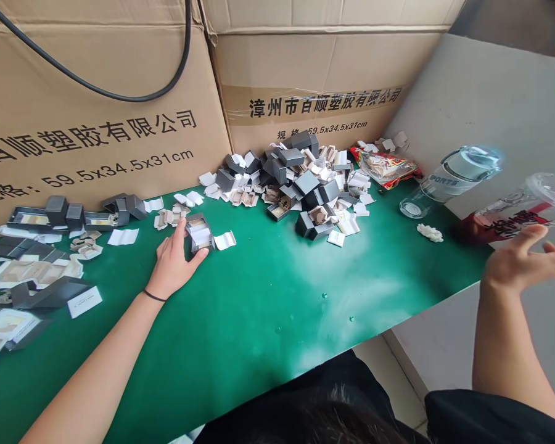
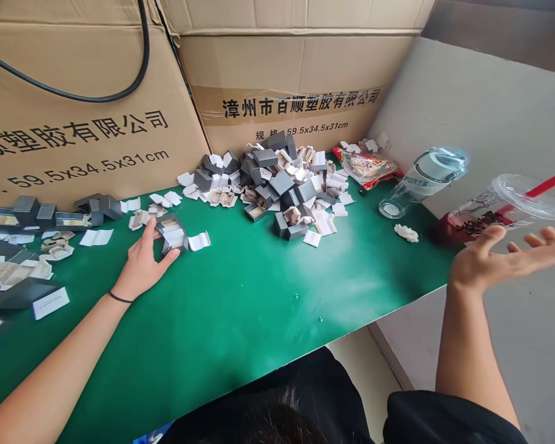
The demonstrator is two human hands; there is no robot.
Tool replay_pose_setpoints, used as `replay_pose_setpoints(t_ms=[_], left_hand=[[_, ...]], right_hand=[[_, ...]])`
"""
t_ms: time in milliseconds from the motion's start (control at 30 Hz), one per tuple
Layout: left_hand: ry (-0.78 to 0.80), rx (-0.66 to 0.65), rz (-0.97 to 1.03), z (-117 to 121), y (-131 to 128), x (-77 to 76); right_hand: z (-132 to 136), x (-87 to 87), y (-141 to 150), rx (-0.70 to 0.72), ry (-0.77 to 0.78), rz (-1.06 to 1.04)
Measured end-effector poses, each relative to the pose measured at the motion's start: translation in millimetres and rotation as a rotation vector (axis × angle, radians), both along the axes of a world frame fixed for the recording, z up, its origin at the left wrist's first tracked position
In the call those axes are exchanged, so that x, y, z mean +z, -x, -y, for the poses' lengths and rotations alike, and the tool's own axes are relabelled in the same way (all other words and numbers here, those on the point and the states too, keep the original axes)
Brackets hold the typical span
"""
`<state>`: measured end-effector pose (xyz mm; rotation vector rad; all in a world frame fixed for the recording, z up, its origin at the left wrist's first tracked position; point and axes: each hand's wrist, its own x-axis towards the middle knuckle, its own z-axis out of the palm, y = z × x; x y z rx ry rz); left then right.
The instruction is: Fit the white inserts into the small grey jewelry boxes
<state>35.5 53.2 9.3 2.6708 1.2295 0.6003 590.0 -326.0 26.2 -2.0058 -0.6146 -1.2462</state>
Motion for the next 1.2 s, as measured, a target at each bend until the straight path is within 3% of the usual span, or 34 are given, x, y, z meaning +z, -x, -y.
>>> replay_pose_setpoints(t_ms=[33, 133, 200, 433, 567, 667, 833, 900, 1000, 1100, 1200], left_hand=[[0.004, 0.001, -0.004, 0.2, 0.0, 0.3], [0.017, 0.007, -0.014, 0.9, -0.3, 2.0], [0.018, 0.01, -0.021, 1.4, -0.9, 3.1], [0.034, 0.002, -0.01, 2.8, -2.5, 3.2], [0.021, -0.002, -0.001, 2.8, -2.7, 1.5], [0.023, 0.001, 0.003, 2.2, -2.5, 0.6], [0.02, -0.012, 0.013, 2.4, -2.1, 0.1], [0.024, -0.015, 0.017, 3.7, -2.7, 1.5], [0.036, -0.022, 0.006, 6.4, -4.1, 4.8], [0.046, -0.01, -0.024, 7.9, -5.3, 6.8], [0.042, 0.01, -0.048, 7.4, -5.6, 5.6]], right_hand=[[-5.1, 2.7, 18.2, 0.012, -0.005, -0.014], [-25.4, 8.7, 61.7, 0.097, 0.412, -0.272], [-36.5, 8.2, 71.5, 0.09, 0.557, -0.366], [-50.9, -12.0, 35.8, 0.102, 0.697, -0.534], [-49.9, -14.7, 53.9, 0.203, 0.738, -0.569], [-54.7, -12.1, 116.5, 0.342, 0.812, -0.538], [-82.0, -9.3, 287.7, 0.768, 0.914, -0.38], [-92.3, -8.1, 347.1, 0.87, 0.964, -0.29], [-98.8, -6.4, 394.6, 1.043, 1.048, -0.259], [-89.3, -4.8, 386.0, 1.032, 1.066, -0.281], [-58.1, -4.8, 329.4, 0.753, 1.028, -0.38]])
